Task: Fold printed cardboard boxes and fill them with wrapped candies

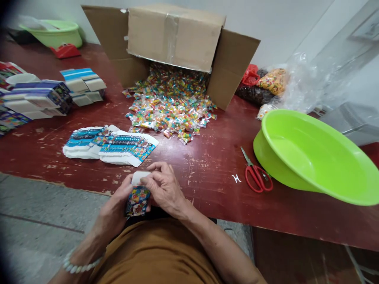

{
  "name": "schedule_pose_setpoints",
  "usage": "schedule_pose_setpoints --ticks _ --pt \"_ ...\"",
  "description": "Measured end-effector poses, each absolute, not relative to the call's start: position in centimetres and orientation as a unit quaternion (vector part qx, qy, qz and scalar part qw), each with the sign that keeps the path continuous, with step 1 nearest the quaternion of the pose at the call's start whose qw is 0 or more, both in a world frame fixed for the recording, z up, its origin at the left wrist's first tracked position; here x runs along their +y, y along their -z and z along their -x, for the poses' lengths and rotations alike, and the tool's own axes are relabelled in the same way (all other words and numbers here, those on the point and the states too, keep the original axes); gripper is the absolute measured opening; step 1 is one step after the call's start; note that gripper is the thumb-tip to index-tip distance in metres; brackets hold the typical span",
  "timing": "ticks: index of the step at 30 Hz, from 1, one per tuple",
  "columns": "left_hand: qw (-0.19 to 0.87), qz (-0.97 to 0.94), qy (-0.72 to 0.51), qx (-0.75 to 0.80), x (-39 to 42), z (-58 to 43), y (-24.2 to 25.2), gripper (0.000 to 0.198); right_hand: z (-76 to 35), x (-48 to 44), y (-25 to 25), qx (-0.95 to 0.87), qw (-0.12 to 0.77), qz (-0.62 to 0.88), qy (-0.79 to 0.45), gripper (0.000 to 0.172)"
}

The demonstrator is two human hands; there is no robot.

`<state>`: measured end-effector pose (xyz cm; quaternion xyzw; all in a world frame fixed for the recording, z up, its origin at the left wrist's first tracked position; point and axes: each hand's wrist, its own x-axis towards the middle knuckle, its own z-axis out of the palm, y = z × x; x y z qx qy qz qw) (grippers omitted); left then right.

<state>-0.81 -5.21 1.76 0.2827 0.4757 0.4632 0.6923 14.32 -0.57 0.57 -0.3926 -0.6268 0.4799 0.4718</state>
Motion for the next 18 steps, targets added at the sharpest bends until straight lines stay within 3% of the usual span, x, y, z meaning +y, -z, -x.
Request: schedule_pose_setpoints --ticks 3,7,10,13,15,18 --pt "0.699 -0.218 -0.472 0.492 -4.8 0.6 -1.8 0.053 -14.4 -0.6 -0.4 -0.481 0.460 0.396 -0.633 0.026" --pt "0.668 -0.269 -0.485 0.497 -4.8 0.5 -1.1 0.051 -14.4 -0.4 0.1 -0.432 0.340 0.331 -0.767 0.045" --pt "0.648 -0.286 -0.493 0.505 -4.8 0.6 -0.8 0.049 -14.3 -0.3 0.3 -0.508 0.400 0.344 -0.681 0.027" --pt "0.716 -0.219 -0.462 0.476 -4.6 1.0 -1.3 0.050 -14.3 -0.3 0.1 -0.637 0.467 0.341 -0.510 0.014" --pt "0.747 -0.179 -0.451 0.455 -4.5 1.2 -1.7 0.052 -14.4 -0.4 -0.1 -0.696 0.447 0.321 -0.461 0.014" --pt "0.743 -0.183 -0.463 0.448 -4.7 1.3 -1.8 0.059 -14.2 -0.5 -0.3 -0.661 0.399 0.371 -0.515 0.013"
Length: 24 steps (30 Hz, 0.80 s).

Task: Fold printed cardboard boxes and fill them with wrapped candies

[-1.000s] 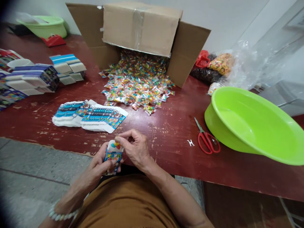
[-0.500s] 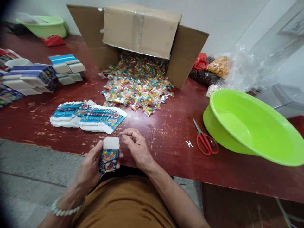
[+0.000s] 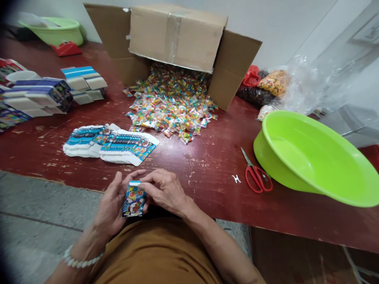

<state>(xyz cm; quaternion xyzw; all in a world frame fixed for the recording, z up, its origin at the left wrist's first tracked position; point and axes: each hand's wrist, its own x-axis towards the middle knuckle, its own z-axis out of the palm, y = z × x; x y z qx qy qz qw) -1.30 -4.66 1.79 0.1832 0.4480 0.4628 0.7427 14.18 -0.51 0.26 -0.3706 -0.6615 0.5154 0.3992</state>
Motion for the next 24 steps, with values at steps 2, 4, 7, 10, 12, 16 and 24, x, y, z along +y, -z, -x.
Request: schedule_pose_setpoints --ticks 2,4,7,10,12,16,24 --pt "0.729 -0.211 -0.475 0.445 -4.8 1.2 -1.5 0.066 -13.9 -0.5 -0.2 -0.578 0.365 0.414 -0.601 0.013" --pt "0.722 -0.231 -0.484 0.437 -5.0 1.2 -1.2 0.071 -13.5 -0.4 -0.1 -0.516 0.337 0.423 -0.664 0.016" --pt "0.725 -0.229 -0.484 0.433 -5.1 1.1 -1.0 0.074 -13.4 -0.2 -0.3 -0.564 0.352 0.409 -0.626 0.010" --pt "0.727 -0.193 -0.477 0.454 -5.0 1.3 -1.3 0.067 -14.0 0.1 -1.0 -0.705 0.390 0.331 -0.492 0.007" --pt "0.719 -0.169 -0.481 0.472 -5.0 1.3 -1.4 0.058 -14.5 0.0 -1.6 -0.769 0.375 0.284 -0.433 0.009" --pt "0.707 -0.148 -0.495 0.483 -4.8 1.5 -1.3 0.049 -14.5 -0.9 -2.1 -0.832 0.305 0.310 -0.346 0.015" --pt "0.592 -0.285 -0.466 0.593 -7.7 4.5 0.6 0.061 -12.7 3.4 2.3 -0.744 0.340 0.377 -0.435 0.010"
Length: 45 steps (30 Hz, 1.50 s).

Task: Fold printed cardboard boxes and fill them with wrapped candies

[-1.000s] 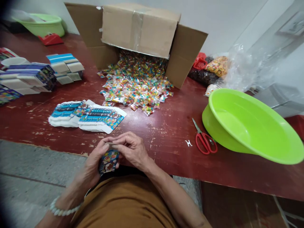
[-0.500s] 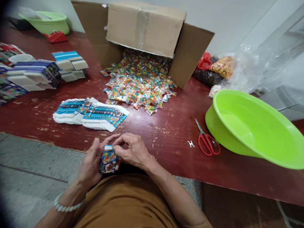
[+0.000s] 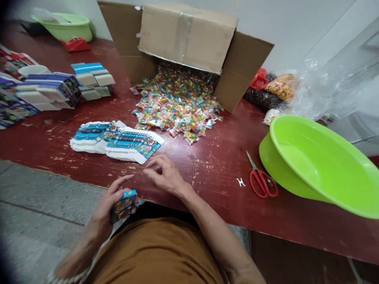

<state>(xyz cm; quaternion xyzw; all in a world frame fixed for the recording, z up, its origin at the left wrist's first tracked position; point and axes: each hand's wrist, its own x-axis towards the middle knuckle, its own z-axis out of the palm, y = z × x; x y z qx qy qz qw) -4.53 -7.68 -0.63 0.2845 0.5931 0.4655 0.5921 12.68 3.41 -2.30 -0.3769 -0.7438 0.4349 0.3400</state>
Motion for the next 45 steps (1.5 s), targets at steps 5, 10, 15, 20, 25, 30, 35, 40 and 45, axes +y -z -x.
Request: schedule_pose_setpoints --ticks 5,10,15,20,25,30,35,40,45 --pt "0.411 -0.379 -0.420 0.715 -12.1 9.0 2.8 0.056 -10.9 9.7 3.9 -0.740 0.287 0.555 -0.248 0.047" --pt "0.329 -0.365 -0.448 0.747 -13.1 11.0 3.6 0.041 -8.9 11.0 4.2 -0.725 0.220 0.625 -0.190 0.062" --pt "0.303 -0.393 -0.508 0.704 -10.2 8.7 1.7 0.036 -9.0 11.1 5.0 -0.657 0.321 0.635 -0.249 0.042" --pt "0.272 -0.446 -0.535 0.665 -5.7 7.2 -0.7 0.052 -11.4 10.8 3.8 -0.543 0.444 0.520 -0.487 0.023" --pt "0.627 -0.391 -0.436 0.514 -3.1 5.7 -2.0 0.056 -13.7 7.3 0.3 -0.527 0.420 0.336 -0.658 0.031" --pt "0.844 -0.295 -0.325 0.309 -3.4 3.2 -2.0 0.055 -14.1 4.5 -1.3 -0.494 0.396 0.275 -0.724 0.023" --pt "0.841 -0.274 -0.336 0.324 -4.0 2.3 -1.6 0.041 -14.0 4.5 -1.0 -0.501 0.390 0.252 -0.730 0.026" --pt "0.722 -0.344 -0.397 0.451 -4.2 1.3 -1.8 0.030 -14.0 4.1 -0.9 -0.489 0.404 0.257 -0.729 0.036" --pt "0.651 -0.348 -0.457 0.495 -3.7 0.5 -1.2 0.030 -14.0 2.1 -1.1 -0.473 0.324 0.272 -0.773 0.039"
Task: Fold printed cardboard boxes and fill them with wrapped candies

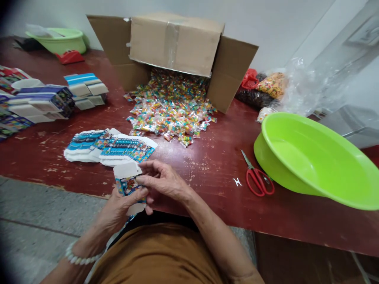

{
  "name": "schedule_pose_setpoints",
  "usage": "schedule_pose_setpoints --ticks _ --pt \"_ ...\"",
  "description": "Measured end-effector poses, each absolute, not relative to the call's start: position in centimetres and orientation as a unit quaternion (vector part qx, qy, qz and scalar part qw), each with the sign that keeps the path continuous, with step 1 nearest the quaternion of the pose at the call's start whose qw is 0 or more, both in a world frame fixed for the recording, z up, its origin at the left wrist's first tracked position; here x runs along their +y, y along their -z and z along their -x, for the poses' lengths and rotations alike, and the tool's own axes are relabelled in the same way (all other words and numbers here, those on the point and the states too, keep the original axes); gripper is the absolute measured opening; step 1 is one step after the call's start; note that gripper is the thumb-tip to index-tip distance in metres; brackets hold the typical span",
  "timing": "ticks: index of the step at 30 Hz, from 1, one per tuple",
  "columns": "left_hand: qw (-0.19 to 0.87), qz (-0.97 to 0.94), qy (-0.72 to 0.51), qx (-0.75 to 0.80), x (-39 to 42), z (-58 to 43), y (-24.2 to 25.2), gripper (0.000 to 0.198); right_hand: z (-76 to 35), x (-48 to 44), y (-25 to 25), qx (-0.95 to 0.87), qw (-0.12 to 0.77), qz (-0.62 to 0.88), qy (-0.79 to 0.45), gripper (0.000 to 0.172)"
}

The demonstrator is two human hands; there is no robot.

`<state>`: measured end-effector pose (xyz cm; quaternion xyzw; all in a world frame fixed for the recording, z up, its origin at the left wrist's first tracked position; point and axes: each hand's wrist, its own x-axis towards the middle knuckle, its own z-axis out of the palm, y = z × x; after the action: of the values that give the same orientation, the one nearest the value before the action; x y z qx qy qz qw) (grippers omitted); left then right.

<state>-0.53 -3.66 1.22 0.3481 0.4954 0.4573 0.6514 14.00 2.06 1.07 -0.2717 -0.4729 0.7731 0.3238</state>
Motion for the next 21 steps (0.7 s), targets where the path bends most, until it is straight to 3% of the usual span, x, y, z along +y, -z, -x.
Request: schedule_pose_setpoints --ticks 2,6,8,11,13,17,21 --pt "0.642 -0.345 -0.459 0.508 -3.5 0.6 -0.7 0.033 -13.9 1.6 -1.1 -0.495 0.326 0.314 -0.741 0.028" --pt "0.602 -0.361 -0.466 0.538 -3.4 0.9 -0.5 0.047 -13.8 1.8 -0.8 -0.557 0.421 0.389 -0.601 0.018" --pt "0.559 -0.347 -0.517 0.547 -3.7 0.9 -0.9 0.062 -13.7 2.0 -0.5 -0.549 0.437 0.402 -0.587 0.022" --pt "0.479 -0.353 -0.586 0.550 -4.2 0.6 -1.3 0.071 -13.4 2.0 0.2 -0.500 0.454 0.407 -0.615 0.043" --pt "0.448 -0.377 -0.595 0.550 -4.5 0.6 -1.3 0.064 -13.2 1.7 0.5 -0.485 0.468 0.398 -0.622 0.042" --pt "0.443 -0.401 -0.575 0.559 -4.4 1.1 -1.0 0.041 -13.0 1.5 1.1 -0.491 0.477 0.361 -0.634 0.018" --pt "0.484 -0.394 -0.549 0.556 -4.0 1.7 -0.8 0.032 -13.5 2.3 1.2 -0.412 0.423 0.363 -0.721 0.030"
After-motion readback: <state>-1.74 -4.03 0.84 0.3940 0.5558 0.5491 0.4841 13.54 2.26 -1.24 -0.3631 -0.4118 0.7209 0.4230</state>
